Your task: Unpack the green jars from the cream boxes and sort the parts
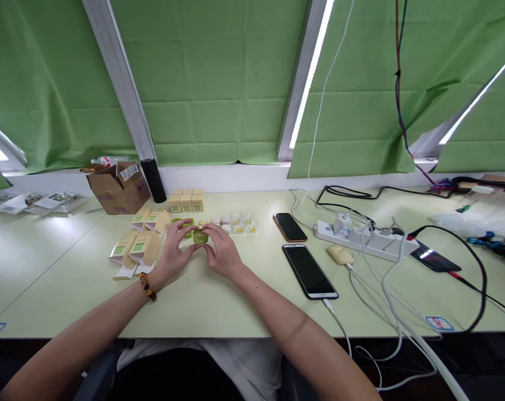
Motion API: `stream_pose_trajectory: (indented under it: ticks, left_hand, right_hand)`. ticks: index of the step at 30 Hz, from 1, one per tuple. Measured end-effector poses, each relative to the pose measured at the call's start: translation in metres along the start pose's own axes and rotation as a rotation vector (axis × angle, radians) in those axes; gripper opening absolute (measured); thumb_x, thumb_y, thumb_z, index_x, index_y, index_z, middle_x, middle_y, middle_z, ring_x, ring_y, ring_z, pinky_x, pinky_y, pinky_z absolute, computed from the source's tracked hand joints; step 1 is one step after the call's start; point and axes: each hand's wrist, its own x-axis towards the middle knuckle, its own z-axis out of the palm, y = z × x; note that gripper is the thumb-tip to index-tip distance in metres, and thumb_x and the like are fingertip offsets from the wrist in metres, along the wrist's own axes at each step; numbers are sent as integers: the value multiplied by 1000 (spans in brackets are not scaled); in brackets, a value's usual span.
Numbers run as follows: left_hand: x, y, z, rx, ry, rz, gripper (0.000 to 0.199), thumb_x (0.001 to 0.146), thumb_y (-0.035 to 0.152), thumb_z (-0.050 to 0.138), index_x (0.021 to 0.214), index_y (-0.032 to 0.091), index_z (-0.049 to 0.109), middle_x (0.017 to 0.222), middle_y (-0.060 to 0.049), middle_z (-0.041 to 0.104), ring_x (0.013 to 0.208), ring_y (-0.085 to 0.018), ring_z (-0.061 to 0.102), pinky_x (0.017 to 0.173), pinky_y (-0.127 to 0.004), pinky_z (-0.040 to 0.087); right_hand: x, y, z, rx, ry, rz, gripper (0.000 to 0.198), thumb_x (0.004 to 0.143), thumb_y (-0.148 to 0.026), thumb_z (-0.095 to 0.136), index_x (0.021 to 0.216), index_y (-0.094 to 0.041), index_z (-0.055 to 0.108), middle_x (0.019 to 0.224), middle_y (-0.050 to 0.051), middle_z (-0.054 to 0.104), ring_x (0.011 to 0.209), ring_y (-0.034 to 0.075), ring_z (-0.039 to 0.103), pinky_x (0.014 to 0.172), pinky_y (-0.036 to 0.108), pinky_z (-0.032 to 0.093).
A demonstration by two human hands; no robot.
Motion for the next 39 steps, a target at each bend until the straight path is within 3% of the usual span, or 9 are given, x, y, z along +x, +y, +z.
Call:
stream_pose_trajectory:
  ticks: [3, 7, 16, 29, 35, 39]
  left_hand:
    - [-1, 2, -1, 29, 8, 53, 41, 93, 23, 74, 132, 29, 63, 141, -12, 56, 138, -30, 50, 114, -55, 48]
    - [-1, 6, -1, 33, 11, 98, 42, 93, 23, 74, 133, 29, 61, 139, -12, 58, 135, -30, 53, 113, -57, 49]
    - [-1, 7, 1, 7, 16, 96, 41, 93, 23, 74, 132, 27, 62, 133, -12, 63, 131, -31, 57, 111, -57, 51]
    - [-4, 6, 3, -52, -24, 77, 42, 91, 21, 76, 130, 26, 64, 129, -11, 65, 126, -29, 60, 108, -53, 54]
    - [-3, 5, 4, -41, -34, 90, 44, 89, 20, 78, 131, 26, 64, 127, -11, 67, 125, -29, 60, 108, -52, 53]
    - [-1, 8, 2, -19, -23, 89, 43, 90, 20, 78, 130, 26, 64, 125, -10, 67, 123, -28, 59, 107, -51, 53]
  right_hand:
    - [-1, 0, -1, -9, 1, -35, 35, 99, -19, 57, 133, -26, 63, 134, 16, 66, 128, 30, 64, 107, 53, 58]
    - [-1, 1, 1, -15, 61, -27, 29, 101, -20, 54, 123, -27, 72, 125, 15, 70, 119, 29, 68, 101, 51, 61]
    - [-1, 3, 3, -28, 81, 18, 29, 102, -23, 54, 121, -28, 75, 123, 15, 69, 116, 29, 69, 99, 51, 62]
    - [-2, 8, 7, -60, 72, 25, 24, 100, -18, 54, 102, -25, 77, 114, 13, 65, 101, 25, 67, 87, 45, 62]
    - [-1, 4, 5, -248, 95, -31, 23, 98, -13, 54, 93, -21, 75, 106, 11, 63, 86, 20, 65, 73, 35, 56]
    - [1, 1, 3, -374, 149, -76, 21, 96, -12, 57, 90, -20, 75, 103, 10, 59, 89, 19, 62, 69, 31, 51]
